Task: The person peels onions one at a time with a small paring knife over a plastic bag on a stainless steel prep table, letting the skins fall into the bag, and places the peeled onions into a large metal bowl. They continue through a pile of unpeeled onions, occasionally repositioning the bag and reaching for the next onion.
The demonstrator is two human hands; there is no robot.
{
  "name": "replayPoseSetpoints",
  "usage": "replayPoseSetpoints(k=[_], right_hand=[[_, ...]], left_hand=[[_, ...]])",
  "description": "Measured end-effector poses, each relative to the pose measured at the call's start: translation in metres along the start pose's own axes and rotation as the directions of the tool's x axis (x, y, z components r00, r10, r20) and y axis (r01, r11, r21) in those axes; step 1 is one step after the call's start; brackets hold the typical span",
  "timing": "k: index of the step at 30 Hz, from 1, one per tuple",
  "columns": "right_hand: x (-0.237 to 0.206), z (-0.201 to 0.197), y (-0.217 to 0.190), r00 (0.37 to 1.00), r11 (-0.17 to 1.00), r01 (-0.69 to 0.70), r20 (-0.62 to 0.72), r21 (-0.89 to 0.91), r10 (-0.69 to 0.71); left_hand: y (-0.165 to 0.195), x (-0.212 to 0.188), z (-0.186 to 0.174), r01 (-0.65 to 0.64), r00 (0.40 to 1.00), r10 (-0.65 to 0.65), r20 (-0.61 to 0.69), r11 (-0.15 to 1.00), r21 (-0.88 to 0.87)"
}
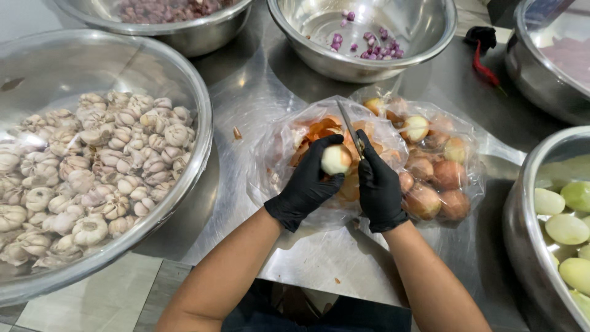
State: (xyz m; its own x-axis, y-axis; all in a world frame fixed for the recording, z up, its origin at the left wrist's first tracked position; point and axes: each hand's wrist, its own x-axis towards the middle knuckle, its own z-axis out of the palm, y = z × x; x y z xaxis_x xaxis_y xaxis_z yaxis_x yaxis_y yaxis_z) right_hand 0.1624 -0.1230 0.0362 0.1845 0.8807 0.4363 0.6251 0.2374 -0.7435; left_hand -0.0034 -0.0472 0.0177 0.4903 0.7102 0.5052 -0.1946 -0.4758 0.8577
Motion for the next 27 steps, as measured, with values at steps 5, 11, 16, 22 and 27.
replayPoseSetpoints(k=[5,11,16,22,27], right_hand=[[-0.001,-0.010,-0.013,0.987,0.975,0.134,0.116,-0.178,-0.114],[-0.002,-0.010,-0.031,0.972,0.946,0.191,0.185,-0.264,-0.145],[-0.003,-0.008,-0.037,0.969,0.951,0.216,0.164,-0.220,-0.182],[0.000,-0.014,-0.040,0.969,0.964,0.090,0.245,-0.251,-0.027],[-0.001,-0.011,-0.042,0.970,0.965,0.032,0.241,-0.261,0.033]], left_hand=[[0.002,0.006,-0.003,0.015,0.996,-0.030,-0.084,0.984,-0.180],[0.002,0.001,-0.010,0.096,0.993,-0.105,-0.055,0.984,-0.148],[0.008,0.001,-0.009,0.038,0.993,-0.040,-0.108,0.999,-0.022],[0.019,0.002,-0.011,0.116,0.991,-0.115,-0.073,0.993,0.005],[0.019,0.000,-0.017,0.080,0.996,-0.076,-0.035,0.991,0.107]])
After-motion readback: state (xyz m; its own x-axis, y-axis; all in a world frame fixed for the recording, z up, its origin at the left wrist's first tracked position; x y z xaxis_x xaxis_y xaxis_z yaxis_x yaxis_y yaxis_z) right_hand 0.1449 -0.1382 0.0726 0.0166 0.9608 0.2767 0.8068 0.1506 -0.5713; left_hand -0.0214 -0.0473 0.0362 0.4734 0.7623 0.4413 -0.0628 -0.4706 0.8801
